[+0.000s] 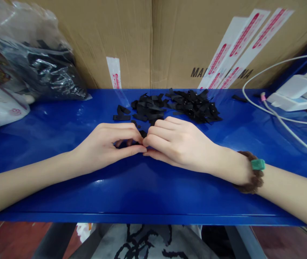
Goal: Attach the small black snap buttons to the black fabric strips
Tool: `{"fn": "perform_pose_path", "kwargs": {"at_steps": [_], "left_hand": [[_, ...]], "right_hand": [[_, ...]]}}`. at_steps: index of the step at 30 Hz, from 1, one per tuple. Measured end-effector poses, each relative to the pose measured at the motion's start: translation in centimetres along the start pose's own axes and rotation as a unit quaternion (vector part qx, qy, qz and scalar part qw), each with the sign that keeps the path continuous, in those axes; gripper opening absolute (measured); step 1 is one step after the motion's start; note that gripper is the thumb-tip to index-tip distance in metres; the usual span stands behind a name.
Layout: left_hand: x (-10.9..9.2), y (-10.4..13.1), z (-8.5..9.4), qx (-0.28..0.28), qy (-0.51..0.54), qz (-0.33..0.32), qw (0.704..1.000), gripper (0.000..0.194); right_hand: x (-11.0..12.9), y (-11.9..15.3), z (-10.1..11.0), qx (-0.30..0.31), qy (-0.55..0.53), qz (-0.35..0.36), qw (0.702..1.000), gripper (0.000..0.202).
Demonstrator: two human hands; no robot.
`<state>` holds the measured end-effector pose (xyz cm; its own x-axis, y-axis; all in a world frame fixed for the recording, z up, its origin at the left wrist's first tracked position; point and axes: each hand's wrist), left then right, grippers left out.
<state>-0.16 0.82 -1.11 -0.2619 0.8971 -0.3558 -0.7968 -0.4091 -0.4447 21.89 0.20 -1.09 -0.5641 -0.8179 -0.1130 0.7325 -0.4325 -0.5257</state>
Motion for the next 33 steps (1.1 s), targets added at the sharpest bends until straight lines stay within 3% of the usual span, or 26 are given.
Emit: {"fn": "perform_pose_path", "kwargs": {"at_steps": [9, 18, 26, 33], "left_hand": [[-0.09, -0.06, 0.06, -0.014, -0.012, -0.001, 1.000, 0.016], [0.07, 0.07, -0.07, -0.008, -0.011, 0.005, 1.000, 0.011], [-0.01, 0.04, -0.21, 0.025, -0.023, -0.002, 0.999, 0.012], [0.20, 0.15, -0.22, 0.058, -0.030, -0.023, 0.998, 0.013]], "right_hand": [[0.04, -0.02, -0.19, -0.010, 0.021, -0.002, 1.000, 0.015], [-0.01, -0.10, -0.25, 0.023, 0.006, -0.031, 0.999, 0.010], [-0.04, -0.15, -0.26, 0.039, 0.009, -0.013, 0.999, 0.028], [-0.07, -0.09, -0.44, 0.032, 0.007, -0.001, 0.999, 0.027]]}}
Point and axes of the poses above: each hand's wrist, its own y-axis away from the middle knuckle, its own z-axis out of the back of the hand, x = y × z, and after that the axes turned 12 degrees about -z, right-handed
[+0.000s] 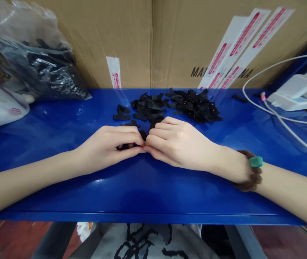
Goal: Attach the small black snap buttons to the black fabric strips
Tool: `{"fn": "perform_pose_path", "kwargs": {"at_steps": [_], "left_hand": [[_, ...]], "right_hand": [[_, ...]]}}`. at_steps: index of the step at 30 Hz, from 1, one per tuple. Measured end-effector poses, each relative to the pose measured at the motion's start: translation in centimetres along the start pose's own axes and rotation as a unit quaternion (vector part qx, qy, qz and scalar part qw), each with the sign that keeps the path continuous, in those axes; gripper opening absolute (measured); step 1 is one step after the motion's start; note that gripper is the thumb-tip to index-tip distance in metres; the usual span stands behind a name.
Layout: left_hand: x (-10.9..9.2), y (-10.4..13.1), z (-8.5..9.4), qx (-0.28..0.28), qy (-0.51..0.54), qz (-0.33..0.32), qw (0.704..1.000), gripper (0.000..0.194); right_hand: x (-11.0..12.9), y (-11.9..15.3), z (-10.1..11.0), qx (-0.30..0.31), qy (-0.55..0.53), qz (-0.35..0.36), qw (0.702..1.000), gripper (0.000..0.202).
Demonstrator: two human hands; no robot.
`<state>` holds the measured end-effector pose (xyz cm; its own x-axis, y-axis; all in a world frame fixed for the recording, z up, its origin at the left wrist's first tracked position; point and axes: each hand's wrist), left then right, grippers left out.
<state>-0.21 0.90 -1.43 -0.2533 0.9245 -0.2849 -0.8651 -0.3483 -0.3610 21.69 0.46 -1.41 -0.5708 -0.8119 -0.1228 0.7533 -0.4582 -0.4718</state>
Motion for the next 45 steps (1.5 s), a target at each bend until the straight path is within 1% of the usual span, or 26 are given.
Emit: {"fn": "perform_pose_path", "kwargs": {"at_steps": [3, 7, 10, 15, 19, 24, 32, 35, 38, 45], "left_hand": [[0.1, 0.0, 0.0, -0.006, -0.007, -0.005, 1.000, 0.012], [0.2, 0.1, 0.0, -0.057, -0.016, -0.017, 0.998, 0.012], [0.3, 0.2, 0.0, -0.085, -0.016, -0.024, 0.996, 0.017], [0.8, 0.2, -0.2, -0.116, -0.058, -0.041, 0.991, 0.020], [0.7, 0.2, -0.4, -0.131, -0.074, -0.034, 0.988, 0.022], [0.4, 0.1, -0.3, -0.128, -0.053, -0.019, 0.990, 0.029], [0.3, 0.1, -0.2, -0.128, -0.027, -0.013, 0.991, 0.036], [0.2, 0.0, -0.2, -0.136, -0.017, -0.012, 0.990, 0.026], [0.2, -0.1, 0.0, -0.147, -0.032, -0.009, 0.989, 0.017], [0.1, 0.0, 0.1, -0.145, -0.036, -0.002, 0.989, 0.013]], "right_hand": [[0.1, 0.0, 0.1, -0.007, -0.005, 0.000, 1.000, 0.025], [0.2, 0.2, 0.4, -0.050, -0.014, -0.010, 0.999, 0.015], [0.2, 0.3, 0.6, -0.077, -0.015, 0.000, 0.997, 0.007], [0.0, 0.6, 0.5, -0.091, -0.022, -0.007, 0.996, 0.006], [-0.2, 0.7, 0.3, -0.089, -0.025, -0.015, 0.996, 0.008], [-0.3, 0.5, 0.1, -0.054, -0.032, -0.026, 0.998, 0.012], [-0.6, 0.4, -0.3, -0.020, -0.044, -0.012, 0.999, 0.019], [-0.7, 0.4, -0.4, -0.015, -0.048, -0.008, 0.999, 0.019], [-0.8, 0.5, -0.5, -0.015, -0.051, -0.007, 0.999, 0.018], [-0.6, 0.5, -0.2, -0.014, -0.056, -0.008, 0.998, 0.018]]}}
Point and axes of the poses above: each hand's wrist, its own y-axis away from the middle knuckle, its own z-axis out of the back of the hand, x = y × z, and after that the axes turned 12 degrees about -z, right-handed
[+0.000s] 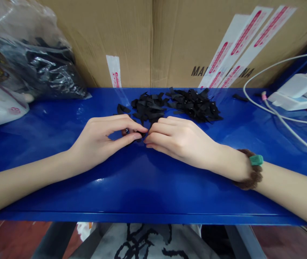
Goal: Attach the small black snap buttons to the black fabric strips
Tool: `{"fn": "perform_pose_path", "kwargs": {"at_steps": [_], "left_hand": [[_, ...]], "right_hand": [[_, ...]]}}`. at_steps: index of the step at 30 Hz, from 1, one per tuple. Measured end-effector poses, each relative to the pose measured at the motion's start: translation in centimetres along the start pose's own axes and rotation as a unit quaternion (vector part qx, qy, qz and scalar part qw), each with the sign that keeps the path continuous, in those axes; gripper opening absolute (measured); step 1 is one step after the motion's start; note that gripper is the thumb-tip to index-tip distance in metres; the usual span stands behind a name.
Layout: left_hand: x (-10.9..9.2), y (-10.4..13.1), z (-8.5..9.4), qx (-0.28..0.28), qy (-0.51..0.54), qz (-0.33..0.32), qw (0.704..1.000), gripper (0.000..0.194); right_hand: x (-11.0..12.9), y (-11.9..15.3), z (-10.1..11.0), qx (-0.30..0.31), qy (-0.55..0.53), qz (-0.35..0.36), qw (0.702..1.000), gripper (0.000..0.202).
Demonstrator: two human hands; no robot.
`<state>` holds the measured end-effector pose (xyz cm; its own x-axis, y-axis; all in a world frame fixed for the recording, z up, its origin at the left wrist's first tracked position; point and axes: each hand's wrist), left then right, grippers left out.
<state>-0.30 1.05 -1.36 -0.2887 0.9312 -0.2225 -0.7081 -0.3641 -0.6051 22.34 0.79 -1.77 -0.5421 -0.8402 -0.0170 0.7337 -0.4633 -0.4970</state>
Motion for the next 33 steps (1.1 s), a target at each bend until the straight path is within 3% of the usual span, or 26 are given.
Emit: {"fn": "perform_pose_path", "kwargs": {"at_steps": [25, 33], "left_hand": [[-0.16, -0.03, -0.14, 0.002, 0.019, 0.011, 1.000, 0.012], [-0.09, 0.07, -0.41, -0.007, 0.033, 0.025, 0.999, 0.023]], "right_hand": [[0.00, -0.17, -0.31, 0.024, 0.029, 0.001, 0.999, 0.020], [-0.06, -0.10, -0.41, 0.025, 0.020, -0.004, 0.999, 0.020]]}}
Point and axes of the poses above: each hand's wrist, its own y-axis away from the middle knuckle, its own z-axis out of the back of the hand, x = y × z, and after that the axes turned 12 degrees about -z, right-handed
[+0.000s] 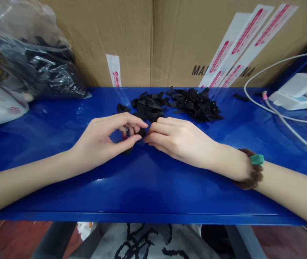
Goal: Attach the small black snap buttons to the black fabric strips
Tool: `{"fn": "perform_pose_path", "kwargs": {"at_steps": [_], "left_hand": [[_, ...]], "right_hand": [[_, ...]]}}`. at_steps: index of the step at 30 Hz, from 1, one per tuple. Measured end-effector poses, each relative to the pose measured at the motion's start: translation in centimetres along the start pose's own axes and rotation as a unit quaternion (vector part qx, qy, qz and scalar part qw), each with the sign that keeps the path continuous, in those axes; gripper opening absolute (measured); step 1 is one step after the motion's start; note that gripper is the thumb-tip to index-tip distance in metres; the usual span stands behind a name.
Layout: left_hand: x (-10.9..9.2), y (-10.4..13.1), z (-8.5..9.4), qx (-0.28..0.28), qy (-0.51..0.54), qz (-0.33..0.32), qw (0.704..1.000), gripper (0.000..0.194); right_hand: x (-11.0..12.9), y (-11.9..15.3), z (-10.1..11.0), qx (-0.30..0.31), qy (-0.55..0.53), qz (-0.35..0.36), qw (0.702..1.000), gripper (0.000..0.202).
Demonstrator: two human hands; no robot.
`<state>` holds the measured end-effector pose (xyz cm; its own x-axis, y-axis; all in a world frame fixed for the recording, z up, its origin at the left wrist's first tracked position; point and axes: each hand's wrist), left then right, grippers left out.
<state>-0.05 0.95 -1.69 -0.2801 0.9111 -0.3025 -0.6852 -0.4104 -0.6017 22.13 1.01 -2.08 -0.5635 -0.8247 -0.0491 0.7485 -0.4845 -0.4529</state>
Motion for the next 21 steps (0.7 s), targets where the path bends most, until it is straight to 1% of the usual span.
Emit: {"fn": "perform_pose_path", "kwargs": {"at_steps": [3, 7, 11, 15, 16, 17, 20, 21], "left_hand": [[0.04, -0.05, -0.05, 0.001, 0.014, 0.019, 1.000, 0.025], [0.19, 0.00, -0.06, 0.002, 0.015, 0.024, 1.000, 0.028], [0.24, 0.13, -0.07, 0.005, 0.026, 0.037, 0.999, 0.040], [0.11, 0.10, 0.00, -0.008, 0.043, 0.057, 0.997, 0.053], [0.09, 0.08, 0.05, -0.011, 0.043, 0.057, 0.997, 0.053], [0.09, 0.05, 0.10, -0.010, 0.037, 0.053, 0.998, 0.048], [0.18, 0.00, 0.23, 0.011, -0.009, 0.021, 1.000, 0.008], [0.21, -0.02, 0.25, 0.017, -0.024, 0.010, 1.000, 0.004]], "right_hand": [[-0.02, -0.02, 0.00, 0.015, 0.008, -0.009, 1.000, 0.022], [-0.04, -0.09, 0.10, 0.022, 0.018, -0.012, 1.000, 0.025], [-0.03, -0.12, 0.15, 0.016, 0.011, -0.013, 1.000, 0.023], [-0.03, -0.03, 0.16, 0.008, -0.013, -0.021, 1.000, 0.023], [-0.03, 0.01, 0.18, 0.003, -0.019, -0.021, 1.000, 0.022], [-0.02, 0.04, 0.21, -0.003, -0.027, -0.020, 0.999, 0.022], [0.05, 0.12, 0.34, -0.020, -0.040, -0.018, 0.999, 0.021], [0.08, 0.13, 0.38, -0.021, -0.039, -0.020, 0.999, 0.021]]}}
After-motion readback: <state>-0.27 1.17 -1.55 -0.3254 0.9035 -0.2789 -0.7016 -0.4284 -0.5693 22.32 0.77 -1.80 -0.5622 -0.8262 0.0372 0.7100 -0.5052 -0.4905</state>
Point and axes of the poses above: each hand's wrist, its own y-axis away from the middle knuckle, its own z-axis out of the back of the hand, x = y × z, and after that the axes turned 12 degrees about -z, right-handed
